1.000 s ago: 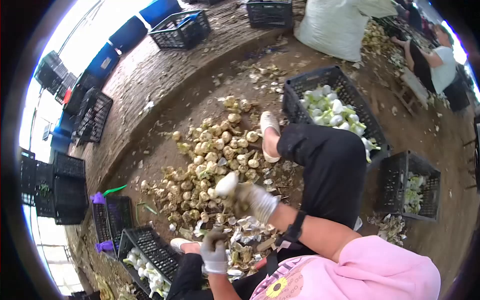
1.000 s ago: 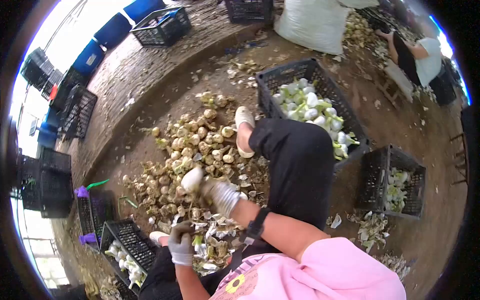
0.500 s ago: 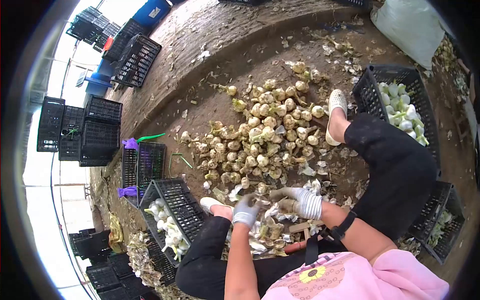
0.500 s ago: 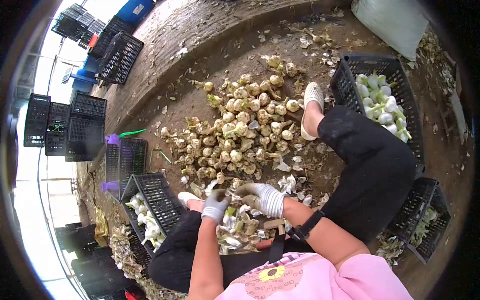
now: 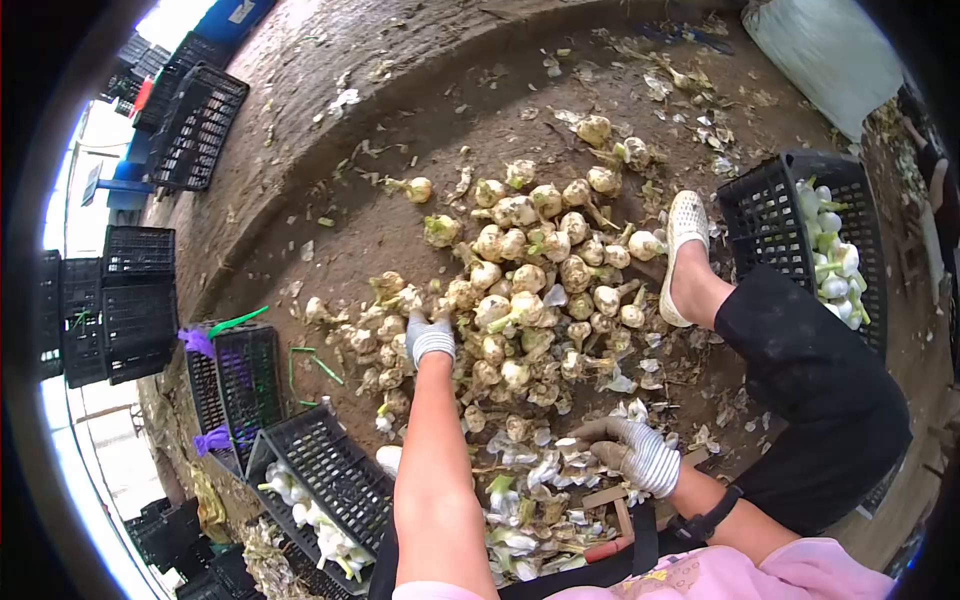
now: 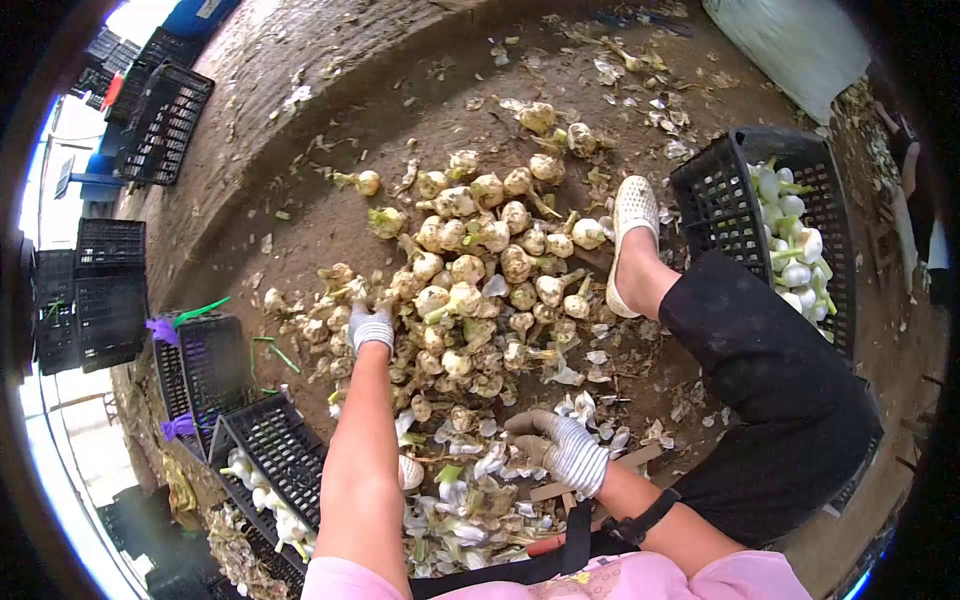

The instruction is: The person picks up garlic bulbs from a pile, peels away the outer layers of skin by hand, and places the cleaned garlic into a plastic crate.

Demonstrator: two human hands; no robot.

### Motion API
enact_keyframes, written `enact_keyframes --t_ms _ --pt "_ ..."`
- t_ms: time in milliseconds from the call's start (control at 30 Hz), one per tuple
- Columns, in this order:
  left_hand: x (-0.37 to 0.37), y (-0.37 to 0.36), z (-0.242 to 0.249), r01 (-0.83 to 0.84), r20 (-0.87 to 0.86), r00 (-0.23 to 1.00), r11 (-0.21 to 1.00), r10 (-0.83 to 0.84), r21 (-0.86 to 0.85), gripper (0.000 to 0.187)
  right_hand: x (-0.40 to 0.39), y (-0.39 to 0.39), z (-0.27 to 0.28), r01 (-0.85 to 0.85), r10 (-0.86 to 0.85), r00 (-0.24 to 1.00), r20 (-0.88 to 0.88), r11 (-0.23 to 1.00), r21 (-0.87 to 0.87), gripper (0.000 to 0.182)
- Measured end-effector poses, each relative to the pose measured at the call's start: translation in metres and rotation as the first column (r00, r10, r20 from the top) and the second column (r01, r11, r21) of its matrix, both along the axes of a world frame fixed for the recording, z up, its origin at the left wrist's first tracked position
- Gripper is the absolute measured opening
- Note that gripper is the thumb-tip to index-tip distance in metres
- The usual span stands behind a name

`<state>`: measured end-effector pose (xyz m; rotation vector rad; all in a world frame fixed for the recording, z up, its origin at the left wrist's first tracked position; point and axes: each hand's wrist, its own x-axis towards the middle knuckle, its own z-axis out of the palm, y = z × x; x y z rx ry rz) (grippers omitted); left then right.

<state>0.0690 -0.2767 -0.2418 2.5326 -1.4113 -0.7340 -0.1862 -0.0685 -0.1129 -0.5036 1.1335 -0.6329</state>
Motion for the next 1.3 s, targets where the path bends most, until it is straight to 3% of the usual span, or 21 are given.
enact_keyframes --t_ms 33,100,200,233,300,367,433,500,533,633,667,700,767,833,867,900,967,1033,1100,1200,1300 --pt "0.006 0.000 -0.009 -0.046 -0.140 0.990 0.996 0.035 -0.074 0.035 0.001 -0.001 0.001 -0.030 0.028 0.999 -0.043 0.999 -0.031 0.026" --pt "0.012 0.014 -0.006 0.019 -0.182 0.983 0.994 -0.038 -0.106 0.028 0.005 -0.003 0.003 -0.006 0.005 0.998 -0.057 1.000 -0.020 0.026" --pt "-0.009 0.065 0.053 0.022 -0.090 0.994 0.936 -0.057 -0.353 0.022 0.008 0.001 0.008 0.026 -0.027 0.999 -0.035 0.999 -0.030 0.026" --pt "-0.007 0.084 0.057 -0.140 -0.351 0.936 0.884 -0.028 -0.445 0.021 0.009 0.003 0.009 -0.038 0.029 0.990 -0.136 0.997 -0.071 0.025" --pt "-0.003 0.122 0.073 -0.205 -0.372 0.927 0.895 0.048 -0.395 0.020 0.016 0.009 0.016 -0.060 0.034 0.986 -0.165 0.986 -0.155 0.024" --pt "0.000 0.139 0.070 -0.232 -0.393 0.920 0.795 -0.009 -0.561 0.021 0.022 0.019 0.003 -0.101 0.021 0.978 -0.206 0.919 -0.382 0.025" --pt "0.005 0.144 0.084 -0.191 -0.306 0.951 0.848 0.036 -0.494 0.018 0.027 0.023 0.020 -0.123 0.085 0.983 -0.160 0.962 -0.242 0.027" --pt "-0.004 0.142 0.099 -0.279 -0.532 0.846 0.825 -0.031 -0.491 0.014 0.030 0.030 0.007 -0.159 0.096 0.977 -0.193 0.925 -0.345 0.030" --pt "-0.012 0.143 0.121 -0.284 -0.529 0.848 0.829 -0.016 -0.481 0.013 0.029 0.029 0.009 -0.174 0.094 0.972 -0.214 0.901 -0.397 0.031" --pt "-0.034 0.170 0.170 -0.059 -0.336 0.925 0.805 -0.179 -0.590 0.013 0.025 0.029 0.032 -0.204 -0.030 0.928 -0.372 0.794 -0.573 0.034" --pt "-0.043 0.186 0.186 -0.094 -0.470 0.868 0.877 -0.160 -0.472 0.013 0.025 0.028 0.037 -0.293 -0.065 0.868 -0.492 0.733 -0.614 0.041" --pt "-0.044 0.199 0.176 -0.061 -0.491 0.835 0.844 -0.249 -0.533 0.013 0.025 0.029 0.045 -0.334 -0.112 0.824 -0.555 0.696 -0.636 0.043" --pt "-0.060 0.227 0.193 0.129 -0.318 0.897 0.870 -0.307 -0.476 0.013 0.028 0.031 0.063 -0.469 -0.173 0.709 -0.684 0.609 -0.640 0.043" --pt "-0.081 0.253 0.206 0.080 -0.498 0.806 0.893 -0.319 -0.444 0.015 0.034 0.034 0.057 -0.550 -0.130 0.674 -0.727 0.568 -0.612 0.040" --pt "-0.090 0.263 0.219 0.157 -0.381 0.843 0.852 -0.379 -0.499 0.016 0.031 0.037 0.050 -0.602 -0.145 0.650 -0.746 0.502 -0.622 0.036" --pt "-0.090 0.270 0.220 0.141 -0.416 0.840 0.880 -0.348 -0.453 0.020 0.029 0.039 0.049 -0.650 -0.163 0.626 -0.763 0.432 -0.625 0.032" --pt "-0.087 0.286 0.233 -0.123 -0.737 0.612 0.886 -0.287 -0.447 0.039 0.027 0.042 0.049 -0.379 0.003 0.868 -0.496 0.650 -0.659 0.026" --pt "-0.071 0.301 0.221 -0.004 -0.555 0.717 0.793 -0.422 -0.609 0.057 0.026 0.042 0.057 -0.150 0.071 0.984 -0.162 0.817 -0.556 0.021" --pt "-0.066 0.311 0.215 0.059 -0.457 0.744 0.729 -0.488 -0.682 0.070 0.021 0.044 0.078 0.005 0.061 0.985 0.161 0.924 -0.383 0.018" --pt "-0.079 0.320 0.211 -0.027 -0.533 0.723 0.753 -0.439 -0.658 0.078 0.020 0.049 0.088 -0.004 0.115 0.957 0.266 0.923 -0.384 0.036" --pt "-0.084 0.322 0.217 0.118 -0.322 0.831 0.709 -0.454 -0.696 0.074 0.019 0.052 0.085 -0.007 0.115 0.955 0.275 0.931 -0.365 0.050"
